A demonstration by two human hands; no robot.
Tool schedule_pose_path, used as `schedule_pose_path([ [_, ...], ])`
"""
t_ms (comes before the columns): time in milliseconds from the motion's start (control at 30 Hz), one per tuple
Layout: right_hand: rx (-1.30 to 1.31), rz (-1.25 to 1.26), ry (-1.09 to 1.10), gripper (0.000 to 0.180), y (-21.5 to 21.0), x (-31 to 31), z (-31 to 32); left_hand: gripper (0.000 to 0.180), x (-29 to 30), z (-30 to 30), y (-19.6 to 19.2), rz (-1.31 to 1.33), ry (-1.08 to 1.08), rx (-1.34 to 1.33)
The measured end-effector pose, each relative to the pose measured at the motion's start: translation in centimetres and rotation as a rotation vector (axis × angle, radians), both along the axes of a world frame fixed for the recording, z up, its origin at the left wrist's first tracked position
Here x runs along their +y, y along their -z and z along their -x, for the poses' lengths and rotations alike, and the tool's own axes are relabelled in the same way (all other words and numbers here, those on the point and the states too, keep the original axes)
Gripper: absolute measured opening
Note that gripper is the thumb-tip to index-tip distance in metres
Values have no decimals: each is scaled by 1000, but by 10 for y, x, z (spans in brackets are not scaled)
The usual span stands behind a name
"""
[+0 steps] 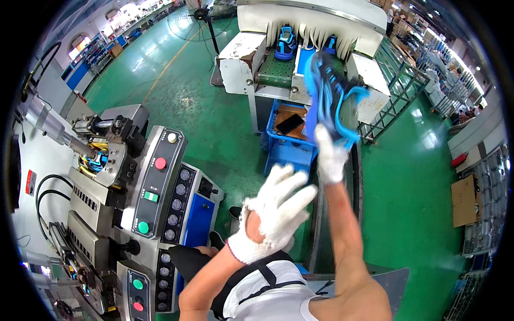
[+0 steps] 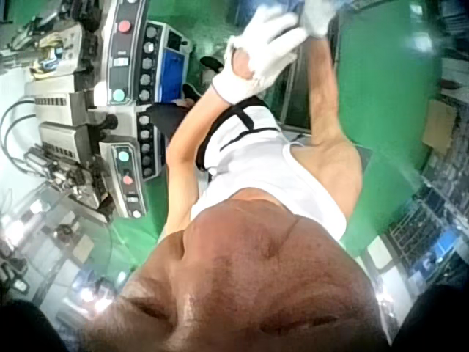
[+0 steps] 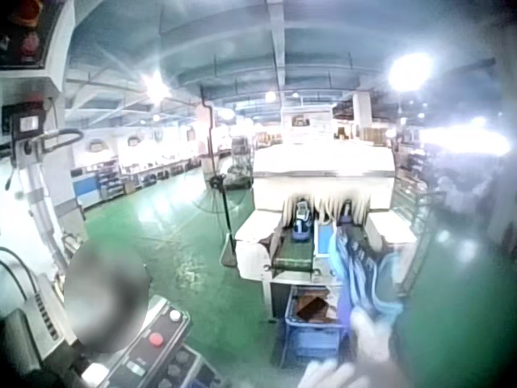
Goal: The person repeatedly picks up blue and black shoe components from a table and places them into a metal press machine. They operate the machine to process the shoes and then remove them, placing them onto a nearby rack. The task involves continuous handling of multiple shoe units in a repetitive assembly loop.
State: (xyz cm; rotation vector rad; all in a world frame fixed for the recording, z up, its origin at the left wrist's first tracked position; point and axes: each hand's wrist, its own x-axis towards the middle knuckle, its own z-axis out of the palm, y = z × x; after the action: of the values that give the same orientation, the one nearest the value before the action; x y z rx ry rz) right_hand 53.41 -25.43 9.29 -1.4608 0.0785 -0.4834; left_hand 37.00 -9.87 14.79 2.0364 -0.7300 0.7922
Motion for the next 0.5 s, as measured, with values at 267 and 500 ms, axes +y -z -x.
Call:
schedule_pose_path([
  [267,294,823,6,85,7,-105,-302,58,58,120,125,128,-430,683],
  [500,591,1104,-75,101,39,-211,-478,47,82,224,154,279,-850,870],
])
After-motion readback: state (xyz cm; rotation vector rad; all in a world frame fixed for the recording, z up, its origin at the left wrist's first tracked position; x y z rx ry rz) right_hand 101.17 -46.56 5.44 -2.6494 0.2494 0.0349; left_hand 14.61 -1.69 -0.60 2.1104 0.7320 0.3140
